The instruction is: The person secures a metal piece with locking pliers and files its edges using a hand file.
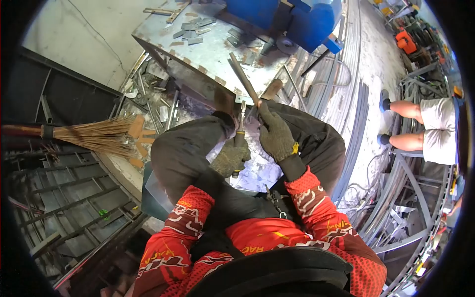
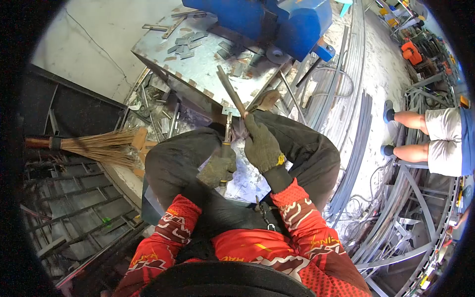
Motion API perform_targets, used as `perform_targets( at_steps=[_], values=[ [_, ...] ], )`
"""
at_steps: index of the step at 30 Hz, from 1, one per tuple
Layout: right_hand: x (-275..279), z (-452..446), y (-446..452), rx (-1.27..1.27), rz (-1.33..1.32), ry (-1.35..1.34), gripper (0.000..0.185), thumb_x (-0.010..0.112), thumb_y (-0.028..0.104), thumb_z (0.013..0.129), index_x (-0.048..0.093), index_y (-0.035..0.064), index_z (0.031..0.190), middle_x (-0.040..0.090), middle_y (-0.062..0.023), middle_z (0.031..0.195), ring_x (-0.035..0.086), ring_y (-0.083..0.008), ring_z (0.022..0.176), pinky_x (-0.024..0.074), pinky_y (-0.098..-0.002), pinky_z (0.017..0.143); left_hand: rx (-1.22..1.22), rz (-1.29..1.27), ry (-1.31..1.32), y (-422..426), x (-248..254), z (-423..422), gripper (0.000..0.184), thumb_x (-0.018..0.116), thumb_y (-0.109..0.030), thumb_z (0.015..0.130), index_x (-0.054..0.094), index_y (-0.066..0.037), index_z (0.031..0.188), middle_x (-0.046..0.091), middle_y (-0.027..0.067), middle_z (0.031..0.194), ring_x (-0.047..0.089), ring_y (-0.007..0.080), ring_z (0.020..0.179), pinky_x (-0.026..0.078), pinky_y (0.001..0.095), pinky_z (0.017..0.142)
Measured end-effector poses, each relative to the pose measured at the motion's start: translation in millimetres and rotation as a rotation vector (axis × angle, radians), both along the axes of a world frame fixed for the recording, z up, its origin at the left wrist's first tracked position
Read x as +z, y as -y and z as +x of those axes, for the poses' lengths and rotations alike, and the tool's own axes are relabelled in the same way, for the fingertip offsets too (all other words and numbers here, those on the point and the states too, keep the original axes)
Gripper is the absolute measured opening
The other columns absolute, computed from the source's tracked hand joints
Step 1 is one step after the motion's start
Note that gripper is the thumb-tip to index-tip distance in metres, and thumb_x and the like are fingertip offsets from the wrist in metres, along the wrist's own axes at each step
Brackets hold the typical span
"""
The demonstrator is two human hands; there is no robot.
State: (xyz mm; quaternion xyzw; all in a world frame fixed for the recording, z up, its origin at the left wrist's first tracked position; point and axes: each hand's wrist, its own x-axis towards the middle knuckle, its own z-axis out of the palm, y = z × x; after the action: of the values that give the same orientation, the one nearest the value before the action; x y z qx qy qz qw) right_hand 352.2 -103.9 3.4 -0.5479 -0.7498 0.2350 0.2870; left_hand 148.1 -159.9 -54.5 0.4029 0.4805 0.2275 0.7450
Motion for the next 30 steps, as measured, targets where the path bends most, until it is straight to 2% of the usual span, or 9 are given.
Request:
perform_targets(
  at_steps=[2,8,12,14,17,18,19,20,30],
  values=[
    [-1.5,3.9,19.2,0.005,0.008,-0.010,0.072,0.056,-0.003,0.088,0.042,0.0089,0.157,0.061,-0.0226,0.096,0.062,-0.0443,0.091,0.0503,-0.0516,0.079,-0.307,0.705,-0.424,0.4,13.7,-2.4,0.019,0.077,-0.012,0.082,0.062,-0.006,0.090,0.061,0.0039,0.087,0.065,0.0200,0.086,0.055,0.0336,0.071],
    [-2.3,15.3,64.3,-0.007,-0.058,0.005,0.078,0.058,-0.003,0.087,0.037,0.0122,0.161,0.061,-0.0228,0.101,0.063,-0.0443,0.092,0.0516,-0.0526,0.078,0.077,-0.036,-0.028,-1.5,14.2,8.4,0.013,0.071,-0.009,0.086,0.061,-0.008,0.093,0.061,0.0031,0.082,0.064,0.0175,0.070,0.052,0.0316,0.059],
    [-6.1,0.5,11.6,-0.030,0.014,0.062,0.072,0.059,-0.001,0.087,0.046,0.0106,0.157,0.063,-0.0230,0.102,0.064,-0.0444,0.092,0.0527,-0.0501,0.080,0.077,0.205,-0.024,1.7,-20.4,6.3,0.012,0.068,-0.008,0.087,0.059,-0.009,0.096,0.059,0.0029,0.078,0.059,0.0162,0.058,0.049,0.0334,0.052],
    [-6.6,7.8,-4.5,-0.021,-0.006,-0.020,0.069,0.059,-0.002,0.088,0.048,0.0100,0.155,0.066,-0.0230,0.108,0.066,-0.0418,0.097,0.0538,-0.0469,0.085,0.023,0.680,-0.132,3.1,-31.4,3.4,0.014,0.068,-0.008,0.088,0.057,-0.009,0.097,0.058,0.0033,0.076,0.056,0.0153,0.054,0.046,0.0339,0.048],
    [-6.3,24.0,-0.1,-0.066,-0.037,-0.162,0.065,0.058,-0.002,0.090,0.052,0.0091,0.154,0.069,-0.0231,0.123,0.069,-0.0353,0.108,0.0537,-0.0405,0.095,-0.016,0.769,-0.102,-4.3,-52.8,-5.1,0.018,0.069,-0.010,0.085,0.059,-0.008,0.099,0.059,0.0042,0.075,0.058,0.0150,0.056,0.047,0.0334,0.050],
    [-7.2,29.8,8.5,-0.122,-0.055,-0.227,0.064,0.058,-0.002,0.091,0.052,0.0089,0.154,0.069,-0.0232,0.131,0.070,-0.0313,0.115,0.0526,-0.0372,0.101,-0.013,0.765,-0.099,-3.5,-35.3,-2.4,0.018,0.069,-0.010,0.085,0.059,-0.008,0.099,0.059,0.0042,0.075,0.058,0.0150,0.056,0.047,0.0334,0.050],
    [2.5,35.0,17.2,-0.129,-0.110,-0.240,0.064,0.056,0.003,0.094,0.046,0.0079,0.157,0.062,-0.0297,0.139,0.061,-0.0423,0.130,0.0475,-0.0433,0.110,0.014,0.500,-0.228,-4.0,0.9,1.0,0.020,0.069,-0.011,0.084,0.059,-0.007,0.100,0.060,0.0044,0.075,0.058,0.0151,0.057,0.048,0.0327,0.050],
    [2.0,40.8,23.6,-0.132,-0.111,-0.238,0.064,0.056,0.003,0.094,0.046,0.0079,0.157,0.062,-0.0297,0.139,0.061,-0.0423,0.130,0.0475,-0.0433,0.110,0.038,0.235,-0.353,-6.1,22.7,3.4,0.022,0.070,-0.011,0.082,0.059,-0.006,0.102,0.060,0.0046,0.076,0.058,0.0152,0.057,0.048,0.0319,0.050],
    [4.3,47.8,45.5,-0.115,-0.125,-0.268,0.063,0.058,0.000,0.093,0.050,0.0073,0.155,0.063,-0.0266,0.140,0.062,-0.0398,0.130,0.0476,-0.0418,0.111,-0.049,0.383,-0.541,-32.6,32.4,-18.4,0.053,0.077,-0.012,0.074,0.065,-0.001,0.124,0.068,0.0069,0.087,0.063,0.0171,0.069,0.054,0.0346,0.062]
  ],
)
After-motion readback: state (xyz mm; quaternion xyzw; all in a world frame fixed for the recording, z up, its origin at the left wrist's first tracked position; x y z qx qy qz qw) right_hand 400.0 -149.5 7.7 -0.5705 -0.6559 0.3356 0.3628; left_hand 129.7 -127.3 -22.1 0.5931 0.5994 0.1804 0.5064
